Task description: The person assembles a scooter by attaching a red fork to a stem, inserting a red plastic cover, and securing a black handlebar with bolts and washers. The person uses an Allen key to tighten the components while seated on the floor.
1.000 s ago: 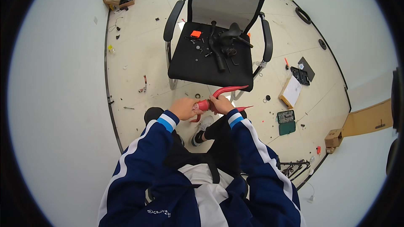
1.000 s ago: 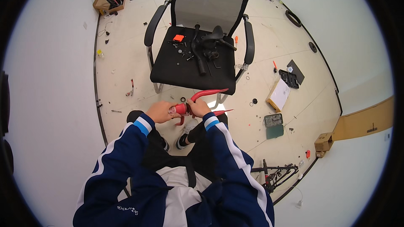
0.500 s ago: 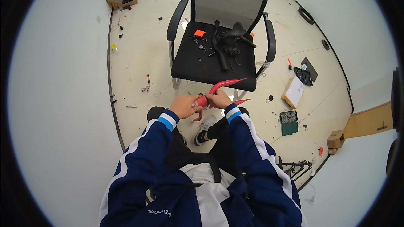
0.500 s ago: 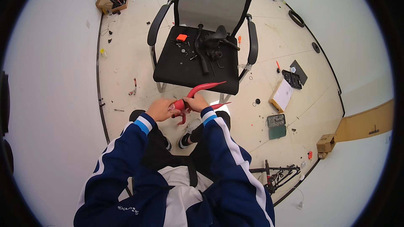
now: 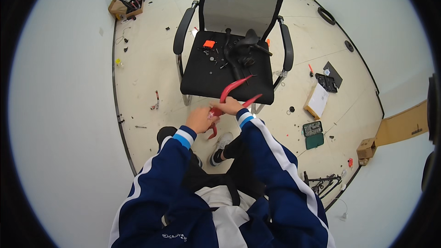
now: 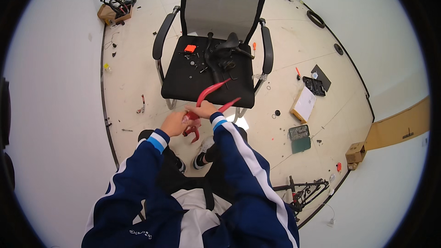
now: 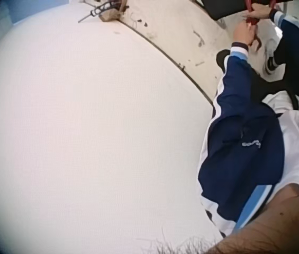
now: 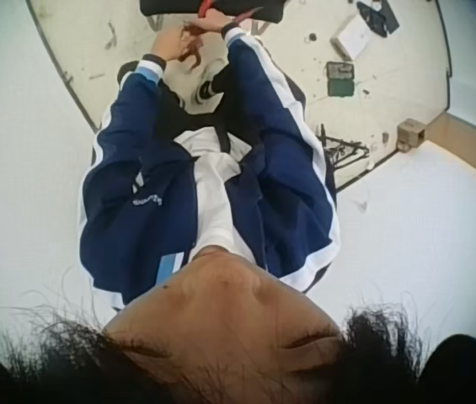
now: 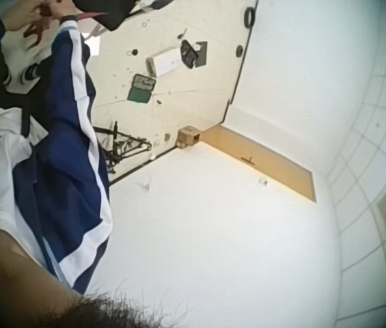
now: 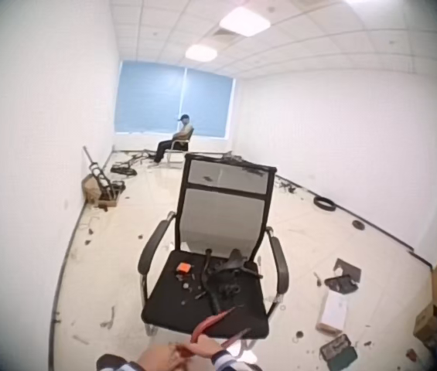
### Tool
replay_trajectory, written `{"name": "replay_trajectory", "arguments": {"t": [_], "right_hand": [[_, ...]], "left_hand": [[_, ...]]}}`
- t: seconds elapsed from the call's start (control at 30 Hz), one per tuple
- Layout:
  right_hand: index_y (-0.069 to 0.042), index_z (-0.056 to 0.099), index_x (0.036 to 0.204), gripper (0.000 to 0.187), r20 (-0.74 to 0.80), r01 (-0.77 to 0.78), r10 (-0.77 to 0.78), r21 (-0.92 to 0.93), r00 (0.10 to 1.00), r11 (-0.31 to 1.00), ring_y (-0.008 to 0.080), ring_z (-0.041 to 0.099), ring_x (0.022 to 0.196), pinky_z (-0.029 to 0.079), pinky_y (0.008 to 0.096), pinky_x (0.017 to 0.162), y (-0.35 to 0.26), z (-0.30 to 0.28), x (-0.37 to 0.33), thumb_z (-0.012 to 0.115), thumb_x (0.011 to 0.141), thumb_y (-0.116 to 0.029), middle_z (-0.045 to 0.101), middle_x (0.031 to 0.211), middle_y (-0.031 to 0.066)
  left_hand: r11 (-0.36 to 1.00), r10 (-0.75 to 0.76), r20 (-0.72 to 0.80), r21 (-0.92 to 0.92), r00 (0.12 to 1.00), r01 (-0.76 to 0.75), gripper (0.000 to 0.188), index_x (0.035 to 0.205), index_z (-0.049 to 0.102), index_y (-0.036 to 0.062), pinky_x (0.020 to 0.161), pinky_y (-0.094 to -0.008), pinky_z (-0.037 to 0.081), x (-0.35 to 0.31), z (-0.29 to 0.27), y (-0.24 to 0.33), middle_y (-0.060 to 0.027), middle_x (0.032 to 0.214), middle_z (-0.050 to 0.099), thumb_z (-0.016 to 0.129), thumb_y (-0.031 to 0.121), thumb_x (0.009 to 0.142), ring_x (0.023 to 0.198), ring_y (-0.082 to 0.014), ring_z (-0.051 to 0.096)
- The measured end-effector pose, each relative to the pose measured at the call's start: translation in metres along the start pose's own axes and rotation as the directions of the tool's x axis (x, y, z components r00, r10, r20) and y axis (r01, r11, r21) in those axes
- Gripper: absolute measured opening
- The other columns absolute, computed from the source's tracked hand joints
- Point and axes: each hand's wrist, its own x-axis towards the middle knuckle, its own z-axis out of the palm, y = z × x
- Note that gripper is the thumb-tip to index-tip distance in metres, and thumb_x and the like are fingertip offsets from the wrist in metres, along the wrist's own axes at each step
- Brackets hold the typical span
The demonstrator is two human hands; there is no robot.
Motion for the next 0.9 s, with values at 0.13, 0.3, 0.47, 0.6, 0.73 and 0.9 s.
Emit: {"name": "replay_trajectory", "arguments": {"t": [0.13,0.3,0.47,0.6,0.73,0.9], "right_hand": [[0.005,0.065,0.102,0.074,-0.069,-0.012,-0.011,-0.336,0.998,0.942,0.0389,0.066,0.103,0.049,0.0429,0.090,-0.019,0.013,0.001,0.064,0.078,-0.065,0.068,0.107,0.0258],[0.001,0.066,0.088,0.042,-0.263,0.058,-0.207,-0.481,0.942,0.875,0.0384,0.067,0.078,0.046,0.0503,0.081,-0.026,0.040,0.013,0.057,0.083,-0.039,0.069,0.085,0.0212],[0.000,0.065,0.081,0.032,-0.212,0.173,-0.351,-0.579,0.912,0.797,0.0359,0.067,0.069,0.044,0.0466,0.076,-0.051,0.074,-0.013,0.055,0.083,-0.031,0.068,0.074,0.0190],[0.000,0.062,0.082,0.029,-0.157,0.320,-0.503,-0.603,0.850,0.730,0.0350,0.066,0.067,0.045,0.0447,0.076,-0.052,0.085,0.001,0.056,0.084,-0.029,0.067,0.070,0.0186],[-0.001,0.061,0.082,0.030,-0.149,0.351,-0.522,-0.583,0.840,0.732,0.0349,0.066,0.067,0.045,0.0433,0.075,-0.058,0.077,0.034,0.056,0.085,-0.030,0.067,0.071,0.0187],[-0.003,0.069,0.085,0.042,-0.101,0.247,-0.400,-0.642,0.911,0.726,0.0326,0.068,0.078,0.045,0.0453,0.080,-0.070,0.057,0.060,0.052,0.093,-0.041,0.070,0.084,0.0164]], "left_hand": [[0.977,-0.037,-0.018,-0.212,0.999,0.032,0.038,0.101,0.065,-0.0005,0.075,-0.0491,0.050,-0.012,0.015,-0.004,-0.0231,0.088,0.068,0.067,0.035,0.088,0.084,-0.0433,0.064],[0.919,-0.121,-0.027,-0.381,0.992,0.102,0.035,0.109,0.064,0.0000,0.076,-0.0416,0.051,-0.017,0.008,-0.009,-0.0215,0.092,0.069,0.065,0.029,0.090,0.084,-0.0389,0.066],[0.917,-0.120,0.065,-0.376,0.991,0.135,0.032,0.102,0.065,-0.0039,0.071,-0.0408,0.052,-0.047,-0.006,-0.026,-0.0235,0.084,0.068,0.068,0.024,0.085,0.080,-0.0386,0.067],[0.910,-0.188,-0.061,-0.387,0.980,0.150,0.035,0.100,0.066,-0.0048,0.071,-0.0417,0.052,-0.054,0.004,-0.032,-0.0247,0.085,0.067,0.068,0.026,0.084,0.081,-0.0406,0.066],[0.924,-0.228,-0.165,-0.347,0.960,0.160,0.039,0.100,0.067,-0.0042,0.072,-0.0444,0.051,-0.032,-0.001,-0.039,-0.0266,0.087,0.067,0.068,0.031,0.084,0.083,-0.0437,0.065],[0.926,-0.173,-0.166,-0.362,0.971,0.103,0.035,0.103,0.068,-0.0029,0.076,-0.0396,0.051,0.001,-0.004,-0.057,-0.0243,0.091,0.069,0.066,0.028,0.086,0.085,-0.0391,0.068]]}}
